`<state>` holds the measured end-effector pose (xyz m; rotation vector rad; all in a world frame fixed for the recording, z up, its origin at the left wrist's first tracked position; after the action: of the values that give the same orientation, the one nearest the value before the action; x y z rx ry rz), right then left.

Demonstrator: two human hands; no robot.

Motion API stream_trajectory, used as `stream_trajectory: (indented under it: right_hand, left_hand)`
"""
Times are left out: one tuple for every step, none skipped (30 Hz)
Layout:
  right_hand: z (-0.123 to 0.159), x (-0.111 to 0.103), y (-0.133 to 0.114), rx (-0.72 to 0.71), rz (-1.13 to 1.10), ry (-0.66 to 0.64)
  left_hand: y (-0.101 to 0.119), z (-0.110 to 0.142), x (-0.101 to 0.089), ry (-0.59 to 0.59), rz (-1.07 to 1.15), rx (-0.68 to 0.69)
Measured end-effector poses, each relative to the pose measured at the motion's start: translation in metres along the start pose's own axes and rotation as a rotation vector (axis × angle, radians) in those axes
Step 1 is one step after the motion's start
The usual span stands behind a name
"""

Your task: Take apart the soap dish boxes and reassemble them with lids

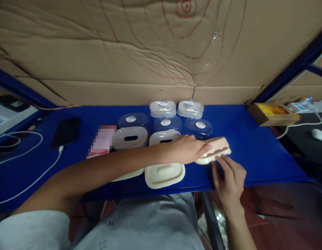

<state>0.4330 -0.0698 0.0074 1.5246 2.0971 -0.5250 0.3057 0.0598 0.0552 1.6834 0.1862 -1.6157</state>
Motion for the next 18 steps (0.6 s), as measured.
stream_trajectory:
  right_hand:
    - [0.002,-0.002,0.001,0.001,0.001,0.009]
    - [0.003,-0.003,0.001,0.0,0.002,0.007]
    - [0.004,-0.003,0.001,-0.006,0.006,-0.006]
    - [0.005,-0.004,0.0,-0.012,0.012,-0.026]
    - [0.007,-0.004,0.0,-0.017,0.02,-0.048]
    - [0.009,-0.004,-0.001,-0.021,0.027,-0.072]
    - [0.011,-0.005,-0.002,-0.026,0.034,-0.096]
    - [0.014,-0.006,-0.002,-0.028,0.038,-0.114]
    - [0.018,-0.008,-0.001,-0.024,0.038,-0.122]
    - [0.021,-0.01,0.0,-0.015,0.035,-0.123]
    - [0.025,-0.014,0.001,0.0,0.031,-0.115]
    - [0.028,-0.017,0.004,0.018,0.024,-0.102]
    - [0.031,-0.021,0.006,0.036,0.014,-0.091]
    - [0.033,-0.023,0.007,0.05,-0.007,-0.092]
    - [0.034,-0.024,0.006,0.055,-0.037,-0.101]
    - [0.033,-0.024,0.004,0.051,-0.078,-0.111]
    - [0.031,-0.024,-0.001,0.038,-0.135,-0.123]
    - [0.028,-0.022,-0.007,0.014,-0.204,-0.142]
  left_hand:
    - [-0.001,0.001,-0.002,-0.018,-0.015,-0.011]
    - [-0.003,0.002,-0.004,-0.035,-0.032,-0.021]
    - [-0.003,0.003,-0.007,-0.044,-0.05,-0.019]
    - [-0.003,0.005,-0.009,-0.035,-0.067,0.0]
    - [-0.002,0.006,-0.011,-0.021,-0.087,0.022]
    - [-0.002,0.007,-0.011,-0.008,-0.113,0.042]
    - [-0.002,0.008,-0.009,0.002,-0.143,0.06]
    - [-0.002,0.008,-0.006,0.014,-0.176,0.074]
    - [-0.003,0.008,-0.003,0.025,-0.207,0.083]
    - [-0.005,0.009,0.0,0.035,-0.232,0.09]
    - [-0.007,0.01,0.003,0.044,-0.247,0.101]
    - [-0.008,0.013,0.005,0.058,-0.253,0.118]
    - [-0.01,0.018,0.004,0.081,-0.251,0.137]
    - [-0.012,0.027,0.002,0.109,-0.24,0.157]
    - [-0.015,0.04,-0.002,0.152,-0.229,0.17]
    - [-0.018,0.056,-0.009,0.215,-0.218,0.174]
    - [-0.021,0.076,-0.016,0.276,-0.213,0.168]
    - [-0.024,0.099,-0.021,0.321,-0.202,0.152]
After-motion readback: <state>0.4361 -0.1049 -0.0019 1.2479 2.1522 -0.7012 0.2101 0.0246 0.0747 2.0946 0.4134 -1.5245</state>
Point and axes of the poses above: each hand's wrist, its own z-axis away from the middle knuckle, its own x-axis out of the palm, y = z × x, the point moved 8 cm from there along -z, towards the middle knuckle, and after that the axes turned 4 degrees about -x, right-handed, at the moved point
